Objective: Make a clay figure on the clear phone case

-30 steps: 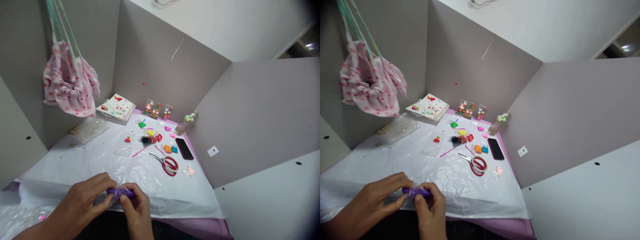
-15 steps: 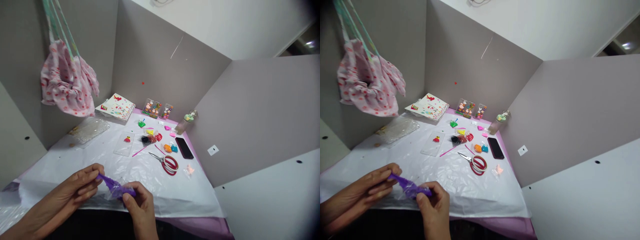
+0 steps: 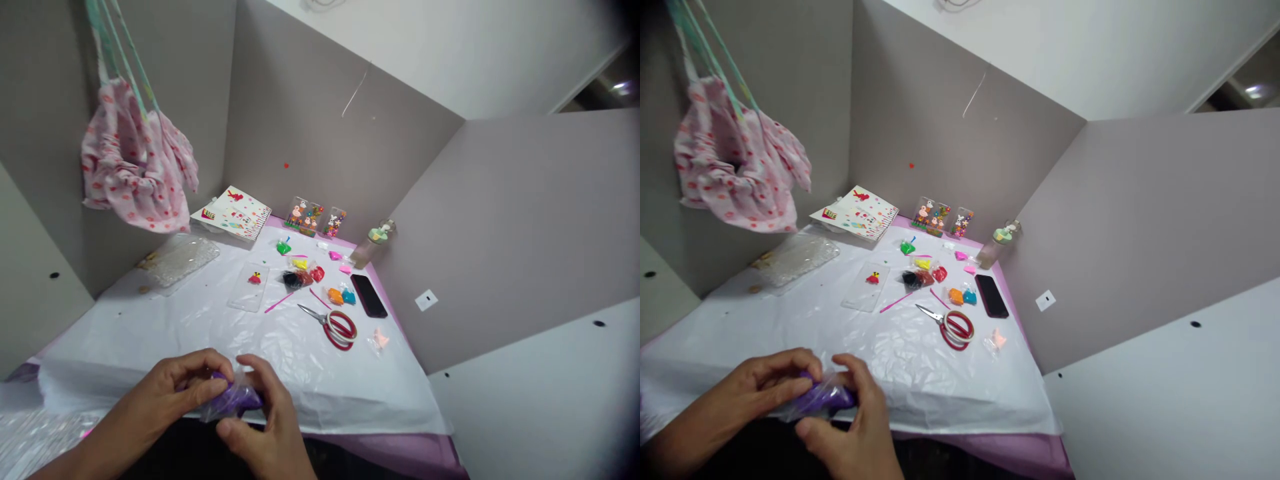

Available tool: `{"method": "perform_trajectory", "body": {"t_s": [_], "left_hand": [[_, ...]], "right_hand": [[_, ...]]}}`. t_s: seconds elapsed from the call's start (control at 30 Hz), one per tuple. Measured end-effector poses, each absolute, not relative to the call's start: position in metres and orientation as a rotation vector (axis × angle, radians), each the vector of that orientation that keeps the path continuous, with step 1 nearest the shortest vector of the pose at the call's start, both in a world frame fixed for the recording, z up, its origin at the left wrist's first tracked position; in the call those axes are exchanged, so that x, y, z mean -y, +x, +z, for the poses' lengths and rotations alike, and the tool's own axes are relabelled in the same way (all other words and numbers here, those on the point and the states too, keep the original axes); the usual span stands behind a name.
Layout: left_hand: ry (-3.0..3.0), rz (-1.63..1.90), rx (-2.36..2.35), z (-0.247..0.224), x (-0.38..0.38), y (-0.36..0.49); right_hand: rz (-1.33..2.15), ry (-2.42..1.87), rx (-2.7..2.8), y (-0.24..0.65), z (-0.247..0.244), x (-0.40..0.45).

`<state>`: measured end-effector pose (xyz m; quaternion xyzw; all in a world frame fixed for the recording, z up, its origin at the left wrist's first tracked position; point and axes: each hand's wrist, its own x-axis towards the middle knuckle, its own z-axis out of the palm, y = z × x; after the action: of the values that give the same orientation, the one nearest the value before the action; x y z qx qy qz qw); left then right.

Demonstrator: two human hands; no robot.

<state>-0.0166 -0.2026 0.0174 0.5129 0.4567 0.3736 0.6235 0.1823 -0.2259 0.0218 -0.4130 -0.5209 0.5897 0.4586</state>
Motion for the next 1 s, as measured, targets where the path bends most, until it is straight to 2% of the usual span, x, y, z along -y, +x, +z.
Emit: {"method": "perform_trajectory", "body": {"t_s": [0.23,0.43,0.77,0.87,1.0], "left_hand": [[1.368,0.922,-1.169,0.022,0.199,-0.02],[1.323,0.937,-1.195,0.026,0.204,-0.013],[1.445,0.853,-1.212,0.024,0.206,-0.012],[1.446,0.868,-1.214,0.026,0.203,-0.013],[1.195,1.003,-1.252,0.028,0.195,-0.016]], "right_hand": [[1.221,-1.264,1.552,0.188,0.034,0.221],[1.339,-1.158,1.464,0.186,0.032,0.225],[1.264,-1.224,1.544,0.18,0.044,0.218],[1.245,-1.108,1.583,0.184,0.048,0.22],[1.529,-0.756,1.659,0.19,0.052,0.227]]}}
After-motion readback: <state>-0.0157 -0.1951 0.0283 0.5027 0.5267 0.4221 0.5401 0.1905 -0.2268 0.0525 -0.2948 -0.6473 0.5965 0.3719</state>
